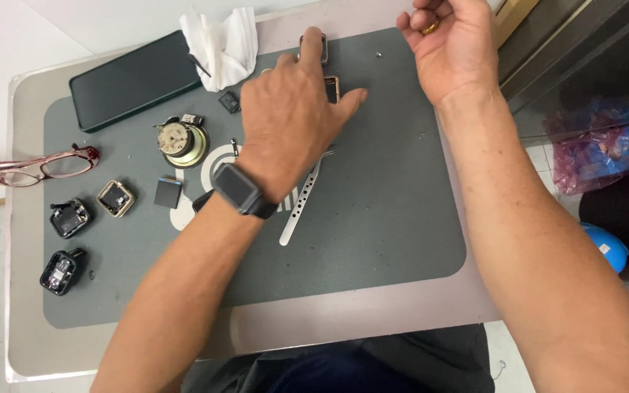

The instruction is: The person disassembles a smartwatch using a screwdriver and tweezers, removing the back cover and internal components. They then clean a small black part with a white cloth and reassemble the device by placing the components back into the casing.

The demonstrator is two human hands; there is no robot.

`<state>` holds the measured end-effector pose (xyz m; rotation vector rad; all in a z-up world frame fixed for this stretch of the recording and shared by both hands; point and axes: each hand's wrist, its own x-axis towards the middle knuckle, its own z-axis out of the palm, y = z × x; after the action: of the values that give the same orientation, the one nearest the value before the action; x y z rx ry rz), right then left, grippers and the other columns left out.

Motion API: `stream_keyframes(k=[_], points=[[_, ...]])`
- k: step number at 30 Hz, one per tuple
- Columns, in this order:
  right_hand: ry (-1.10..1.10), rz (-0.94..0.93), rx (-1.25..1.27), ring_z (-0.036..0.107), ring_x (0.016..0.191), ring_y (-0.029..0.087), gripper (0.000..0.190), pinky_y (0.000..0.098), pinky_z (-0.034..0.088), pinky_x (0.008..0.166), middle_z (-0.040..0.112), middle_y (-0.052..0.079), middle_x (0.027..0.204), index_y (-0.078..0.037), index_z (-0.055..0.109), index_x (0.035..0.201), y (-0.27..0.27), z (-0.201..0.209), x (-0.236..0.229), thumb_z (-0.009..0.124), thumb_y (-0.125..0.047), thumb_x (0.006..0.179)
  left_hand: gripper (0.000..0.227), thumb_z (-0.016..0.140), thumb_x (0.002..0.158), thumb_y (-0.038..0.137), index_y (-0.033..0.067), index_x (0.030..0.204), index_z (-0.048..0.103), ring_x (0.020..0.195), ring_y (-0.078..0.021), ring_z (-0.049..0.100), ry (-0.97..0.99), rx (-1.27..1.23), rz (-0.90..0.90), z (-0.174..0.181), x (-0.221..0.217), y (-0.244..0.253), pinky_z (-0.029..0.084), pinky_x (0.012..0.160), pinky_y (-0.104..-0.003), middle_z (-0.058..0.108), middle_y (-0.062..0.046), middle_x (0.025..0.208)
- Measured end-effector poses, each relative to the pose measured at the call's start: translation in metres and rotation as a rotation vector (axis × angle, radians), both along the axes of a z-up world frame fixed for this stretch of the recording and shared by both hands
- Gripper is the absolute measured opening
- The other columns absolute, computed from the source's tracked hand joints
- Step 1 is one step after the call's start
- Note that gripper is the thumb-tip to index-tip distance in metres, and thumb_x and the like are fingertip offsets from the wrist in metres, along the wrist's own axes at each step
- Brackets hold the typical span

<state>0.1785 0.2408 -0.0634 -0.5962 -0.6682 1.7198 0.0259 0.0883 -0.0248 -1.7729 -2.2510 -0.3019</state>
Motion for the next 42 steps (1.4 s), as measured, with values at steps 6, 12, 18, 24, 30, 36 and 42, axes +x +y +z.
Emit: stream_keyframes(k=[6,12,18,24,30,36,42], points=[[-0.001,-0.035,-0.028,0.051,0.057,0.016,0.007,0.04,0.057,0.078,0.062,0.011,0.072,-0.003,0.066,0.075,-0.006,0.01,-0.002,0.067,-0.008,0.08,0.065,0.075,0.086,0.048,0.0142,0.136,0.05,0.072,-0.0391,0.069,-0.112,-0.068,0.011,-0.008,0.001,0.005,0.052,0.06,-0.051,0.069,-0.01,0.087],[-0.024,-0.028,-0.016,0.054,0.058,0.015,0.014,0.0398,0.059,0.077,0.063,0.011,0.073,-0.003,0.068,0.081,-0.013,0.018,-0.003,0.076,-0.014,0.08,0.05,0.072,0.092,0.022,0.0076,0.134,0.049,0.074,-0.0399,0.062,-0.134,0.009,-0.33,0.005,-0.022,-0.025,0.051,0.056,-0.051,0.064,-0.014,0.082],[-0.046,-0.018,-0.061,0.053,0.058,0.016,0.015,0.0376,0.058,0.076,0.063,0.011,0.073,-0.007,0.064,0.087,-0.011,0.016,-0.002,0.076,-0.016,0.083,0.058,0.079,0.091,0.01,-0.0093,0.138,0.05,0.101,-0.0402,0.064,-0.243,0.157,-0.535,0.008,-0.038,-0.057,0.057,0.086,-0.048,0.061,-0.024,0.119],[-0.095,0.036,0.012,0.053,0.064,0.015,0.024,0.0376,0.059,0.084,0.062,0.01,0.083,-0.014,0.07,0.114,-0.004,0.003,0.0,0.071,-0.02,0.091,0.06,0.083,0.091,0.008,-0.0057,0.14,0.05,0.115,-0.0364,0.059,-0.389,0.285,-0.602,0.013,-0.027,-0.08,0.058,0.096,-0.044,0.056,-0.022,0.128],[-0.145,0.018,-0.03,0.054,0.064,0.014,0.063,0.0358,0.059,0.082,0.059,0.008,0.078,-0.016,0.061,0.15,-0.01,0.013,-0.001,0.074,-0.025,0.088,0.051,0.077,0.092,0.006,0.0058,0.137,0.051,0.117,-0.0305,0.06,-0.627,0.32,-0.577,0.019,-0.018,-0.088,0.055,0.097,-0.039,0.053,-0.014,0.127],[-0.145,-0.017,-0.071,0.056,0.063,0.015,0.066,0.0378,0.06,0.082,0.06,0.009,0.077,-0.015,0.06,0.148,-0.01,0.012,-0.002,0.077,-0.024,0.085,0.051,0.078,0.091,0.009,0.0079,0.135,0.053,0.114,-0.0307,0.058,-0.577,0.326,-0.538,0.017,-0.02,-0.091,0.054,0.094,-0.04,0.052,-0.012,0.125],[-0.175,-0.028,-0.083,0.053,0.06,0.015,0.064,0.0354,0.058,0.077,0.06,0.009,0.076,-0.016,0.063,0.145,-0.012,0.018,-0.005,0.078,-0.026,0.084,0.048,0.079,0.09,0.014,0.0073,0.132,0.056,0.109,-0.0285,0.059,-0.594,0.374,-0.545,0.02,-0.021,-0.093,0.053,0.093,-0.04,0.054,-0.011,0.12]])
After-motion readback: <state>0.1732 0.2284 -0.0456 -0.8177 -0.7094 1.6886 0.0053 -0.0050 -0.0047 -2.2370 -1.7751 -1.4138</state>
